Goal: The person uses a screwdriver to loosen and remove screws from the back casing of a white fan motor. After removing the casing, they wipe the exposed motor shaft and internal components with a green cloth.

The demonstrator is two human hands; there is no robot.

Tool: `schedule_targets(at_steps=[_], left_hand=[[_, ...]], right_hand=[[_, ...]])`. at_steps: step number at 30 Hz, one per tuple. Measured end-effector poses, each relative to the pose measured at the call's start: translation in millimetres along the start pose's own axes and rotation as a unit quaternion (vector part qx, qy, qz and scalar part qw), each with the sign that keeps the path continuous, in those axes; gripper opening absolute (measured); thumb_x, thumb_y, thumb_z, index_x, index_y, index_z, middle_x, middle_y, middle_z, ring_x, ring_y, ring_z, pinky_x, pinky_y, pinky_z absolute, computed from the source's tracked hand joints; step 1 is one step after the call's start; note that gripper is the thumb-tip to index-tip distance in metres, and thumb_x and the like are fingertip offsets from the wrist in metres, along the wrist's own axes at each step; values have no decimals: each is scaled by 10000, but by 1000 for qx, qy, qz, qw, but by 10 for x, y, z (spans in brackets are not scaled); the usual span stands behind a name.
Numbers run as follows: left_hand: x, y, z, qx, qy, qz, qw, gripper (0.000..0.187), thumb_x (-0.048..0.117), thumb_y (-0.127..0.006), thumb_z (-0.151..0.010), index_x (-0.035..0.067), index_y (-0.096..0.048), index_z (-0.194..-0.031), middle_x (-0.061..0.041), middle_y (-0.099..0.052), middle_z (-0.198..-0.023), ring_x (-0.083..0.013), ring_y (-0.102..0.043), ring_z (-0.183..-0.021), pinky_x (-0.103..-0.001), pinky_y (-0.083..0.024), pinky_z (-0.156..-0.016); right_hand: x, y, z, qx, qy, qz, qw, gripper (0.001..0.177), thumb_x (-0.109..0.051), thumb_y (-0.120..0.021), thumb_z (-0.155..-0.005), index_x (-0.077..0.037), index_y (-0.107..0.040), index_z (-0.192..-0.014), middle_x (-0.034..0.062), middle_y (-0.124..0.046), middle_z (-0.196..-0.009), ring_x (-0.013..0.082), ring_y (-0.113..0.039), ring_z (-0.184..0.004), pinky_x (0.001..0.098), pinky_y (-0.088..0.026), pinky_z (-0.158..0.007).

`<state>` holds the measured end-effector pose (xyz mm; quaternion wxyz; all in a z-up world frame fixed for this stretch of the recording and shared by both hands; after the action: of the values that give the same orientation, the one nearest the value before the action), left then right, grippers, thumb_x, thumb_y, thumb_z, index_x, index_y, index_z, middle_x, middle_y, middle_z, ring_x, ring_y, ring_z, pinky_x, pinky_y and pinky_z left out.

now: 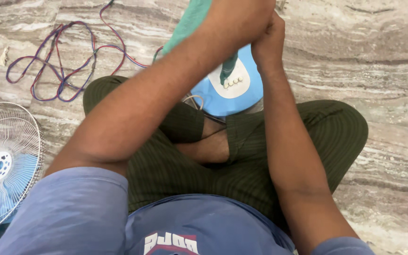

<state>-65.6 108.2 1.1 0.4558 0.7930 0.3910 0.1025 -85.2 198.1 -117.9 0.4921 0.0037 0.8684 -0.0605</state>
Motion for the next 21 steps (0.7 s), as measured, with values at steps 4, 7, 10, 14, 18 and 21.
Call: schedule_targets(at_steps=[4,7,10,14,18,21], left_hand=[[42,-65,109,15,23,26,999,60,126,-725,-721,73,-750,-706,-116,-731,-691,-260,-714,-565,-390,-554,-473],[43,-76,108,4,24,26,999,47,108,-717,-709,71,-746,-709,-113,-726,-677,-256,-712,-551,-381,-551,-457],[2,-14,59,-7,35,9,999,33,101,-716,-734,85,-736,-714,-100,-708,-631,-246,-700,-520,-374,-541,-440],[-2,117,133,49,37,-4,998,19,76,-722,-758,93,-720,-764,-64,-685,-600,-211,-684,-492,-338,-520,-402],[-34,164,142,40,17,-37,998,45,101,-733,-745,99,-713,-785,-55,-678,-599,-204,-680,-493,-345,-520,-413],[-27,219,170,64,4,-38,997,68,115,-742,-740,98,-717,-801,-54,-681,-616,-208,-683,-509,-342,-519,-422]], right_hand=[[-18,10,17,-9,34,9,999,37,15,-651,-994,18,-668,-1026,37,-734,-984,93,-640,-923,271,-542,-787],[16,15,18,0,22,-4,1000,53,23,-626,-992,11,-674,-1011,28,-738,-953,85,-643,-882,255,-537,-748],[22,3,19,-19,-6,-22,1000,31,43,-641,-998,22,-663,-991,27,-711,-882,84,-615,-793,249,-504,-696],[-8,-25,26,-35,-14,-43,998,106,79,-582,-1020,35,-677,-1035,23,-704,-874,80,-624,-764,242,-507,-663],[-52,-59,32,-41,-33,-48,997,142,101,-577,-1023,53,-694,-1087,47,-730,-919,87,-646,-779,236,-519,-665],[-128,-78,42,-55,-47,-86,994,196,86,-568,-1016,46,-673,-1177,67,-742,-1034,87,-701,-885,240,-598,-768]])
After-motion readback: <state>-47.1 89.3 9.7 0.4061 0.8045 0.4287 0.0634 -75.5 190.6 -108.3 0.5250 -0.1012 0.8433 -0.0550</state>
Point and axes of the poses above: each hand's wrist, its own z-axis away from the middle knuckle, its own y-axis out of the back of the hand, x = y × z, the point moved 5 cm from there along -z, towards the middle knuckle
